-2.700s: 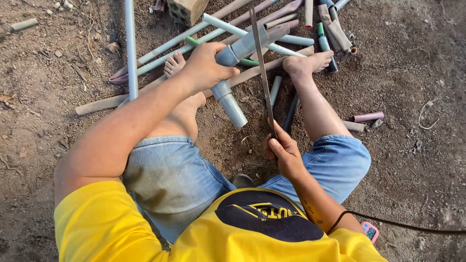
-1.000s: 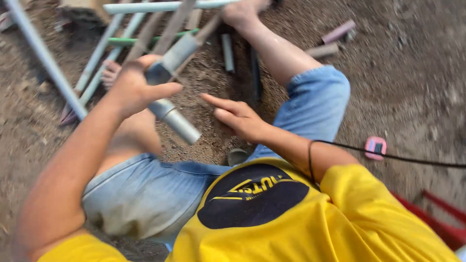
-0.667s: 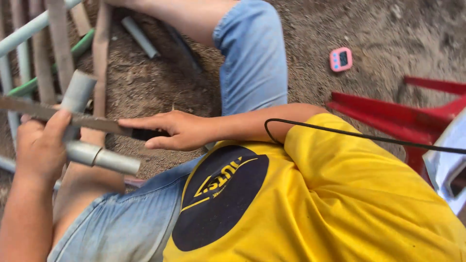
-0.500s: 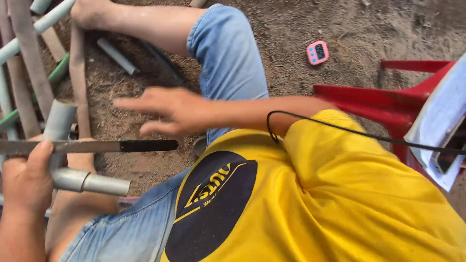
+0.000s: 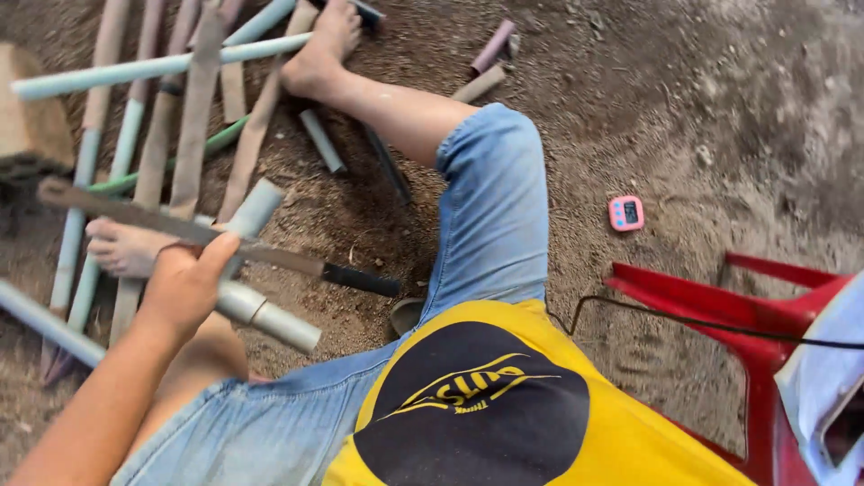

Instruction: The person sits on the ground and uses a hand saw to cut a gray PVC pipe. They hold the pipe steady with their left hand and saw with their right hand, then inspect the cut end.

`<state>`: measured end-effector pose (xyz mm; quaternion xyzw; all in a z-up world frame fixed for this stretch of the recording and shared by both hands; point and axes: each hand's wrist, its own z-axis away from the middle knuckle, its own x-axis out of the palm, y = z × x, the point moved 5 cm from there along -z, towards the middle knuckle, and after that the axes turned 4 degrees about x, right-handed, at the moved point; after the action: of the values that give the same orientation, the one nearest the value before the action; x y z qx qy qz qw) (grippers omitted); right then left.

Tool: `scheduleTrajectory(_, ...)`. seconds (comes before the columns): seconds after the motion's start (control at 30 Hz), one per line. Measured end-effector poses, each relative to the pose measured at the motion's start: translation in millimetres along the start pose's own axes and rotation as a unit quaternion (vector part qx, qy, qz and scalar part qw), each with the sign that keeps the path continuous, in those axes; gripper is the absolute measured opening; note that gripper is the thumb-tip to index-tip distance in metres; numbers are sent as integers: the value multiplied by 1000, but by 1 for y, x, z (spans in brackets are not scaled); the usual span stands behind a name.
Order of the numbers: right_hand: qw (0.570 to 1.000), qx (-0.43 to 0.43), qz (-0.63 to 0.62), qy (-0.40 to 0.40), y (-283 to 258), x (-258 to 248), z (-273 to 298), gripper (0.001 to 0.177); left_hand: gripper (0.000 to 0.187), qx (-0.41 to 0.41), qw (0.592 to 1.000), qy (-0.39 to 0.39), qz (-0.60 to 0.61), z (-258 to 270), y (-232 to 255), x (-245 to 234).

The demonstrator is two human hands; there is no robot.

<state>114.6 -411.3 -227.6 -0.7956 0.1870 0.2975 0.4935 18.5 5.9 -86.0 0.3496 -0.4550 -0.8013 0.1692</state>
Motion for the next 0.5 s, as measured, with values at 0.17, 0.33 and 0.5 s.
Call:
scheduleTrajectory(0.17,998,-30,-49,8,-14,-21,2,71,38,64,998,-17,22,2,33,9)
scheduleTrajectory(0.33,961,148,-231,-44,-13,-25,-3,59,37,36,999,-15,21,-1,21,11)
scheduleTrajectory(0.5,850,291,-428,-94,-24,-39,7,74,39,34,999,-21,31,-1,23,13)
